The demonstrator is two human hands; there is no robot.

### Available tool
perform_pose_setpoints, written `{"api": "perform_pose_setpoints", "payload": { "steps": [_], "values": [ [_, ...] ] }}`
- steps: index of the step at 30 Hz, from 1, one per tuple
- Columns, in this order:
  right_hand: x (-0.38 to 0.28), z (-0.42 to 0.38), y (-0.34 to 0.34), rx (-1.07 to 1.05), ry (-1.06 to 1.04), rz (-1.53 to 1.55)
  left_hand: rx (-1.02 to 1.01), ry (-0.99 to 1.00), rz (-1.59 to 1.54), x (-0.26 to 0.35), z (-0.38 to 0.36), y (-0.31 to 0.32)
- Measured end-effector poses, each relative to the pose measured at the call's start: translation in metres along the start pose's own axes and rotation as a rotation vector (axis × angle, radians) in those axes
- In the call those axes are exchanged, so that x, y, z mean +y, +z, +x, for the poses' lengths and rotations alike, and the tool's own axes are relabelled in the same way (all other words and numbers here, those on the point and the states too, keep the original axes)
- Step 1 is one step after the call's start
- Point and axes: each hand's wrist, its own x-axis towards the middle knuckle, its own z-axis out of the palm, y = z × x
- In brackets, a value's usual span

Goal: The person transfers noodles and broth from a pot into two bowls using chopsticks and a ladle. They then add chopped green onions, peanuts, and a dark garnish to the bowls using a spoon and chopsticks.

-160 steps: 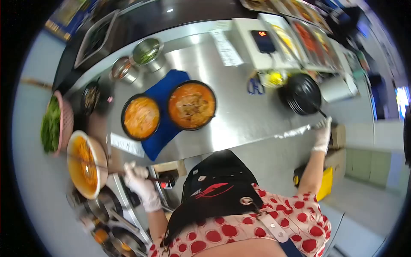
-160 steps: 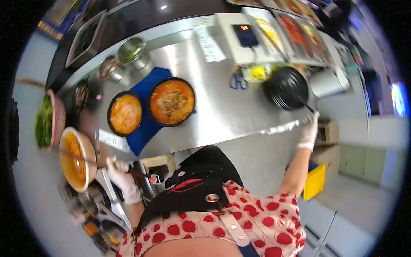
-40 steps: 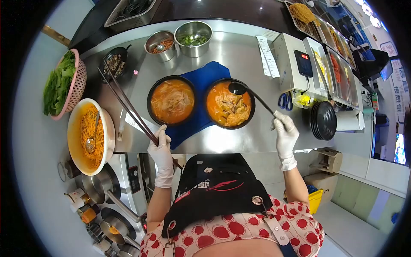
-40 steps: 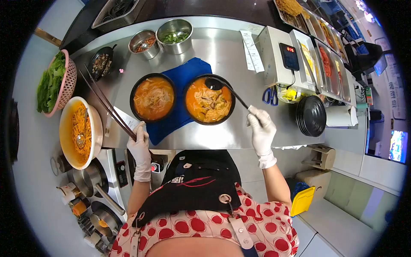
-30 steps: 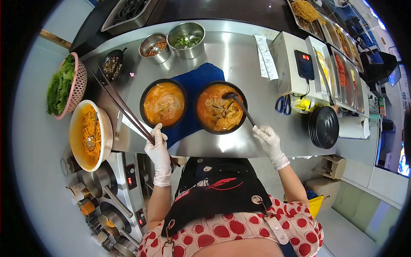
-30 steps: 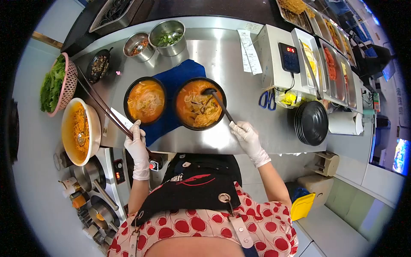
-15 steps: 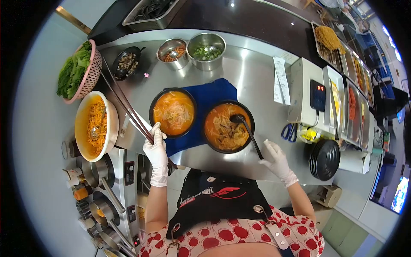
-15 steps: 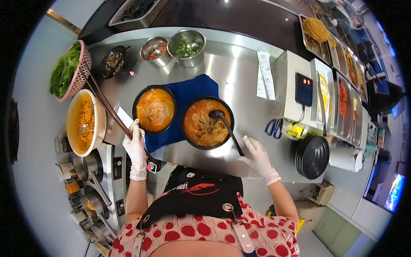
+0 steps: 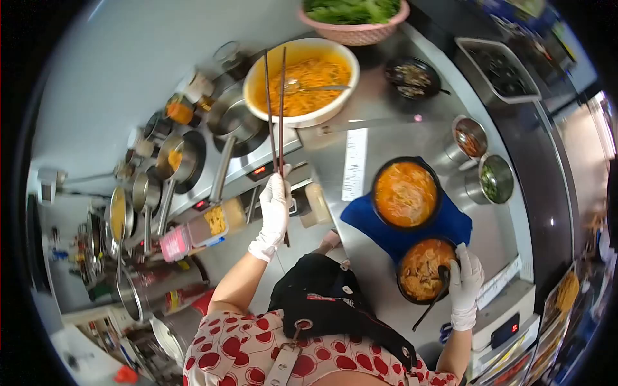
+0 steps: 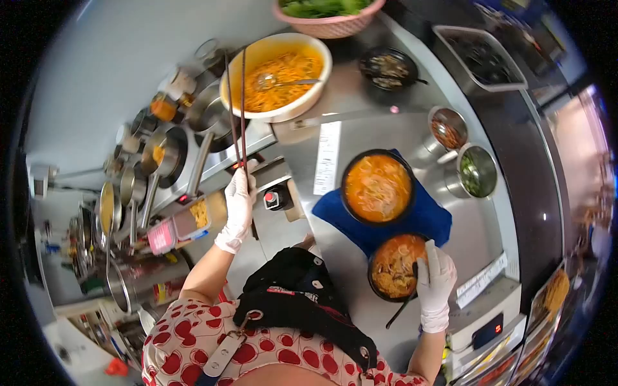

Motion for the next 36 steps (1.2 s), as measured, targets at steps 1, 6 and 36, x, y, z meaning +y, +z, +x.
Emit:
{"api": "perform_pose_setpoints", "payload": {
  "steps": [1, 6, 36],
  "values": [
    [-0.011, 0.022, 0.008, -0.041, -0.091, 0.044, -0.042, -0.037, -0.07, 0.004, -0.002, -0.011],
    [-0.122, 0.111, 0.084, -0.119, -0.477, 0.226, -0.191, -0.332, -0.948, 0.039, -0.017, -0.011],
    [-0.457, 0.194, 0.293, 0.038, 0.571, 2.054, -0.027, -0.358, 0.631, -0.004, 0.118, -0.511]
  ]
}}
